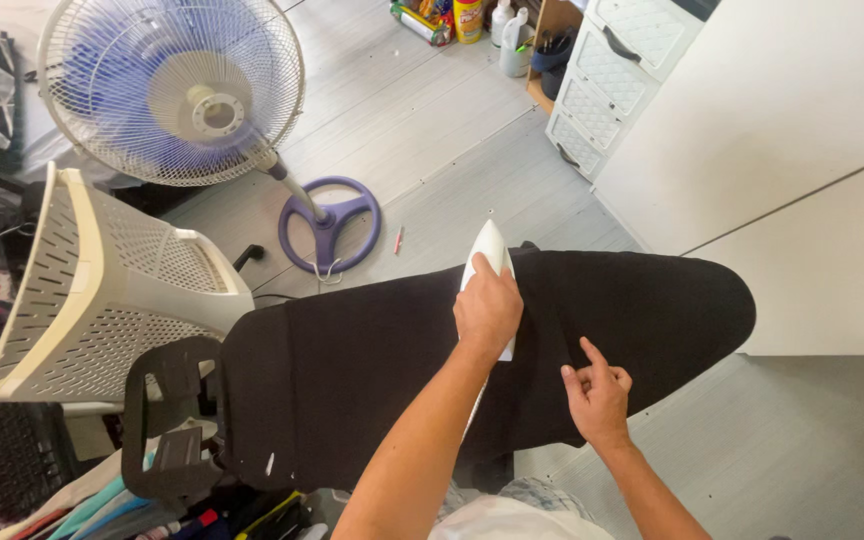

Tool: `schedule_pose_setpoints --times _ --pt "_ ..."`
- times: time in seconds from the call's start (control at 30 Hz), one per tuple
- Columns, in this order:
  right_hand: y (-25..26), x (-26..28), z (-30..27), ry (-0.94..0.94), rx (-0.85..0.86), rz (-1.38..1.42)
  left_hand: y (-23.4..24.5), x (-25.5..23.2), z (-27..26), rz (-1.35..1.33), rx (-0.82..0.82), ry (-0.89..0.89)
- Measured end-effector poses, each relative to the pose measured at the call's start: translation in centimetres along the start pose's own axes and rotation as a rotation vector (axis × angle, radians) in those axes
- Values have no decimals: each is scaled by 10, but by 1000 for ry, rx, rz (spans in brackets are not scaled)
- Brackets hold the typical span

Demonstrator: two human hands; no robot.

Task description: The person irons a black t-shirt on an ironing board. They smooth the fabric with one hand while moving the iron with the other, then flip the shirt to iron the other side.

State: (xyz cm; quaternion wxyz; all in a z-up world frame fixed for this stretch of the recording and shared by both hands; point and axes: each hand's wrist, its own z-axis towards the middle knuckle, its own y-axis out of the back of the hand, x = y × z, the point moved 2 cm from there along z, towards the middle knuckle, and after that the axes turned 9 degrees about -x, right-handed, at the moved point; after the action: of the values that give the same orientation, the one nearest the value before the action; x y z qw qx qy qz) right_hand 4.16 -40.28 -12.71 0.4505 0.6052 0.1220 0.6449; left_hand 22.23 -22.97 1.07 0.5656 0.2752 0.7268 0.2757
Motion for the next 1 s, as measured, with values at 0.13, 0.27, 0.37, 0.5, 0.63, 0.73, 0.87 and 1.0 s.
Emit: schedule_pose_setpoints --times 0.13,0.27,0.37,0.5,0.63,0.73,0.87,1.0 --pt "2 1 -6 -87 -29 63 2 0 -28 46 54 -44" --pt "2 2 -4 -71 -26 61 4 11 -101 54 185 -33" --pt "3 -1 -6 -50 -32 45 -1 8 -118 33 243 -10" --pt "1 -3 -9 -95 -24 50 -22 -13 -75 10 178 32" --pt "5 -3 -13 -67 -68 59 -33 -35 -32 5 89 29" --pt "7 -7 -15 -102 -60 101 -34 -27 -42 41 99 -39" --pt "8 -12 -13 -112 -45 126 -31 6 -95 67 136 -198" --pt "8 -14 -12 -63 -42 104 -33 33 -146 144 280 -290"
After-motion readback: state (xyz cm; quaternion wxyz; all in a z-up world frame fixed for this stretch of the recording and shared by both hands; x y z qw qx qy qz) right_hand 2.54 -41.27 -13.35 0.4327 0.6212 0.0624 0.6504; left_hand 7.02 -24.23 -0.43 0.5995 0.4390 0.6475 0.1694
